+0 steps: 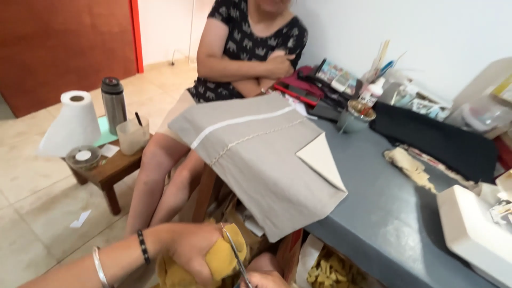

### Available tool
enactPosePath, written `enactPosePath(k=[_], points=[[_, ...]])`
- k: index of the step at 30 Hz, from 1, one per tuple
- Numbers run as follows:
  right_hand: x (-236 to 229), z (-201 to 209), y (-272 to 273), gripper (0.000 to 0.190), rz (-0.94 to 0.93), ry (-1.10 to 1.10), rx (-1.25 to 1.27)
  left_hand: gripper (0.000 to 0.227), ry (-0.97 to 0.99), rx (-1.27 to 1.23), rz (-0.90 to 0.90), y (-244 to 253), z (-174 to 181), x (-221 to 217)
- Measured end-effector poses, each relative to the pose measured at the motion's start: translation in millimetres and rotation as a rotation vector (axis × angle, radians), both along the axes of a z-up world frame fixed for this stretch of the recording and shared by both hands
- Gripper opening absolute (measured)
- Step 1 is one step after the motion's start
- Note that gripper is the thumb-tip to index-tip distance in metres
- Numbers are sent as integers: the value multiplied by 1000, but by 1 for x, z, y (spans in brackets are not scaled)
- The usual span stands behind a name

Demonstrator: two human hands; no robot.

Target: Cutting a large piece of yellow foam into thin strips using scissors at a workbench.

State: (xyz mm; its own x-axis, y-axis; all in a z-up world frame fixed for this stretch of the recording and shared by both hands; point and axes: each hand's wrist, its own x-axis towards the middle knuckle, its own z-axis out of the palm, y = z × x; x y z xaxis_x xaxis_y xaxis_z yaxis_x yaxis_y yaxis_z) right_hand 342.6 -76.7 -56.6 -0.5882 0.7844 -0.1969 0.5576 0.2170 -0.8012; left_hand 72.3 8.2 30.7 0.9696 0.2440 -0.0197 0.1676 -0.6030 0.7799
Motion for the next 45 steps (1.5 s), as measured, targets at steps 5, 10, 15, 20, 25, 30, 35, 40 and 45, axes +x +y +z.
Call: enactPosePath(k=[5,10,15,20,25,30,35,40,45], points=[[-39,-71,33,22,-756,-257,-417,18,-215,-129,-48,-5,-47,10],[-7,-3,-24,37,-82,76,277,40,-248,47,-44,13,-46,5],[-8,6,-29,39,-85,114,216,30,374,61,182,0,1,-7],[10,-14,-26,29,-37,420,-382,56,410,19,247,-3,8,-9],[12,-34,-33,37,-107,874,-750,53,255,178,192,0,-23,-11],[10,-4,-22,64,172,647,-630,70,137,299,186,1,-54,-14],[8,45,-14,50,266,-209,-29,64,218,244,180,1,-62,-24],[41,59,-12,66,153,-140,-28,89,190,256,422,4,-62,-44],[4,17,20,83,-217,257,268,39,272,265,466,-1,-60,-32]])
